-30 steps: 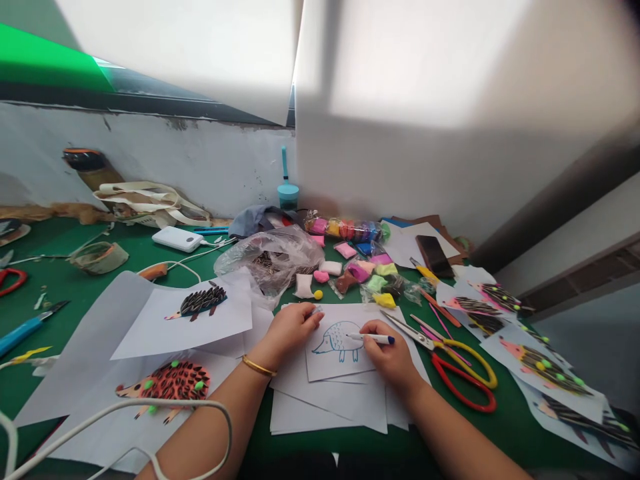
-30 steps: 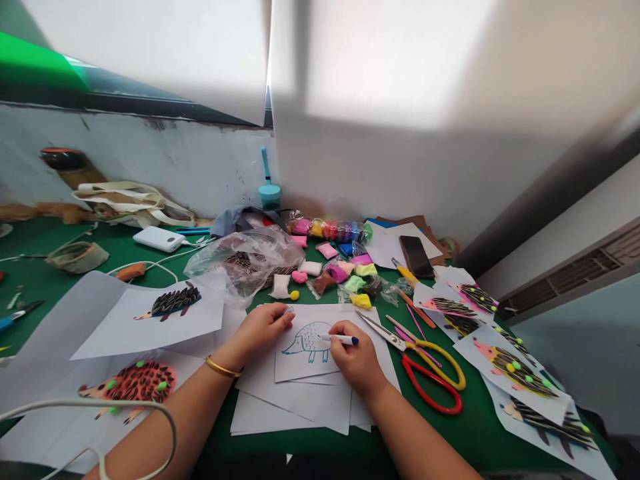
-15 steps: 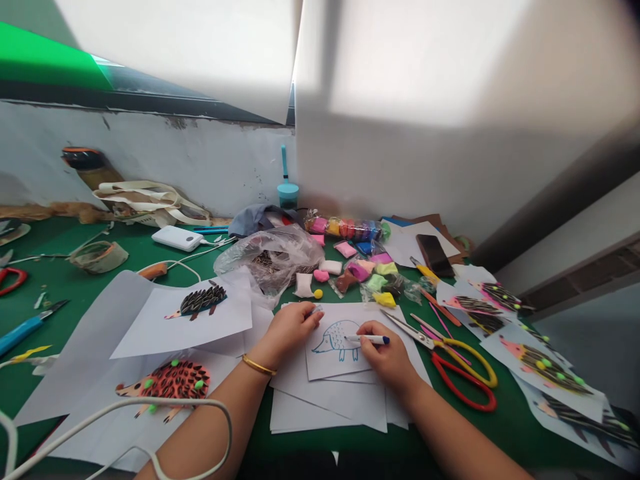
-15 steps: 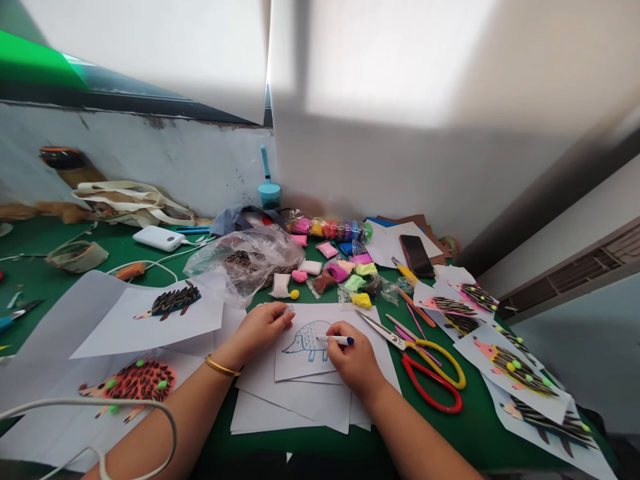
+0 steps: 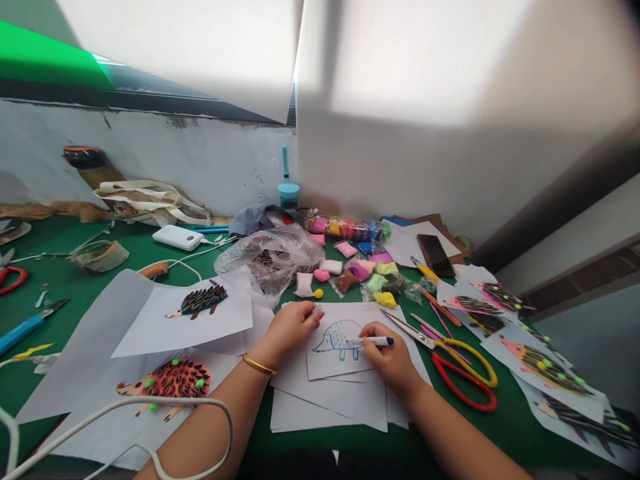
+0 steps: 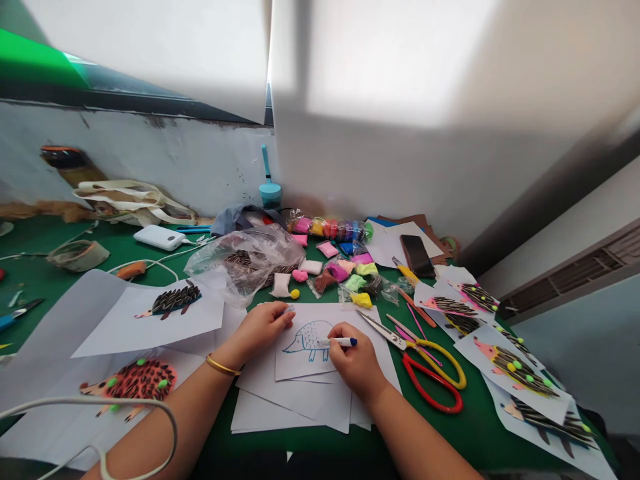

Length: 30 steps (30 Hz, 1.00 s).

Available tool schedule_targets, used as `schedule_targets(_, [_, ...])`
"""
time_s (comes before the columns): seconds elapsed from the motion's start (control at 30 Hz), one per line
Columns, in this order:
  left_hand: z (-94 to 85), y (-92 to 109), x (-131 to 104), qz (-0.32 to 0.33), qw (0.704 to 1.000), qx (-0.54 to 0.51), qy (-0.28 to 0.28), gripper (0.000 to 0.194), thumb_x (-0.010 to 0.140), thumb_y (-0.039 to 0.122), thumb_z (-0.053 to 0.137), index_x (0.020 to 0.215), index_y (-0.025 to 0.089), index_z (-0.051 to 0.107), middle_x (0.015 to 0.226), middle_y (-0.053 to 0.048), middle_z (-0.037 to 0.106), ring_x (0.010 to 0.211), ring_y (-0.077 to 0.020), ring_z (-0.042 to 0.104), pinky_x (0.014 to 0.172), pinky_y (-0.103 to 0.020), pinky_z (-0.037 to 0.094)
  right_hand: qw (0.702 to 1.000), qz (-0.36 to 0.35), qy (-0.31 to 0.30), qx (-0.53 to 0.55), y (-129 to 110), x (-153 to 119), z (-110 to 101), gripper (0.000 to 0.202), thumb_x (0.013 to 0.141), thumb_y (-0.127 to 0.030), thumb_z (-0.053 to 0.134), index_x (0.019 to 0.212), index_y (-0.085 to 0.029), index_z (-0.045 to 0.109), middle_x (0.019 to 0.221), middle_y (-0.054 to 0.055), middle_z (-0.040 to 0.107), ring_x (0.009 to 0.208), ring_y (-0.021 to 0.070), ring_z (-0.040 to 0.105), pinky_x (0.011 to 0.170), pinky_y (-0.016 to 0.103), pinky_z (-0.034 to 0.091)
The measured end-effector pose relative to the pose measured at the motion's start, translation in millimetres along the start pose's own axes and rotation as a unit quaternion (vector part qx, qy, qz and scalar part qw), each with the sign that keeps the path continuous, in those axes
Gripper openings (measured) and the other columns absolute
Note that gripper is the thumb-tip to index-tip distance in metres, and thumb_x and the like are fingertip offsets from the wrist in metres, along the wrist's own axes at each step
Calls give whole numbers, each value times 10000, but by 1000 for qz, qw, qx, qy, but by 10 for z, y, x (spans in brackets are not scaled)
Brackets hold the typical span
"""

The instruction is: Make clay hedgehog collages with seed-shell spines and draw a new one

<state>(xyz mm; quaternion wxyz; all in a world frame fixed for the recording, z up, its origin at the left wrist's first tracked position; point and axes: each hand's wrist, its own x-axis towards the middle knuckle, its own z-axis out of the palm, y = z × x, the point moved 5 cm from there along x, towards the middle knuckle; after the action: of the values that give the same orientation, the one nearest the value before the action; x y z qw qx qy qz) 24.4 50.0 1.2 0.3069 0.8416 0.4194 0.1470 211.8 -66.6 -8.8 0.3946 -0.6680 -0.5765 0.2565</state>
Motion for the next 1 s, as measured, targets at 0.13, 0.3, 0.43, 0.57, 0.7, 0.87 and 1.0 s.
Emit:
schedule_targets(0.13, [-2, 3, 2, -7, 1000, 0, -3, 323, 909, 442, 458, 719, 209, 575, 777, -22, 700, 721, -170, 596, 620, -255, 353, 1000, 5, -9, -6, -1, 5, 14, 107, 807, -245, 498, 782, -204, 594, 691, -7, 605, 660, 167, 567, 615, 275, 415])
schedule_targets(0.3, [-13, 18, 2, -7, 1000, 4, -5, 330, 909, 448, 457, 720, 210, 583, 782, -22, 703, 728, -176, 600, 622, -261, 356, 1000, 4, -9, 0, -13, 0, 8, 103, 789, -232, 498, 759, -207, 593, 670, -7, 599, 646, 170, 563, 601, 273, 415])
schedule_targets(0.43, [-21, 22, -2, -15, 1000, -5, -3, 326, 900, 448, 475, 724, 205, 602, 785, -30, 707, 729, -179, 602, 623, -266, 362, 1000, -10, 7, 6, -24, -16, -27, 114, 795, -241, 488, 755, -207, 589, 697, 2, 607, 663, 175, 573, 610, 276, 421])
schedule_targets(0.57, [-23, 26, -1, -13, 1000, -3, -4, 336, 903, 452, 467, 719, 205, 601, 786, -28, 706, 734, -180, 604, 626, -267, 365, 1000, -10, 5, -1, -28, -25, -31, 115, 793, -243, 488, 734, -208, 580, 676, -1, 596, 652, 173, 566, 608, 277, 416])
schedule_targets(0.7, [-14, 25, 5, -10, 1000, 1, -12, 329, 905, 448, 460, 723, 206, 590, 786, -25, 704, 731, -178, 604, 615, -264, 359, 1000, -5, -5, -3, -38, -24, -9, 117, 795, -238, 488, 748, -205, 590, 680, 0, 601, 653, 170, 567, 603, 272, 411])
schedule_targets(0.87, [-12, 24, 8, -7, 1000, 7, -11, 330, 910, 448, 458, 725, 206, 585, 788, -25, 706, 738, -179, 605, 620, -262, 358, 1000, -1, 1, -14, -24, -25, -1, 115, 779, -229, 492, 722, -205, 588, 638, -10, 584, 615, 163, 547, 574, 265, 396])
schedule_targets(1.0, [-14, 20, 5, -11, 1000, 4, -12, 337, 909, 455, 458, 721, 207, 585, 800, -31, 706, 742, -180, 605, 622, -261, 358, 1000, -11, 10, 4, -4, -16, -27, 125, 810, -259, 489, 754, -207, 588, 673, -2, 597, 641, 171, 561, 599, 272, 421])
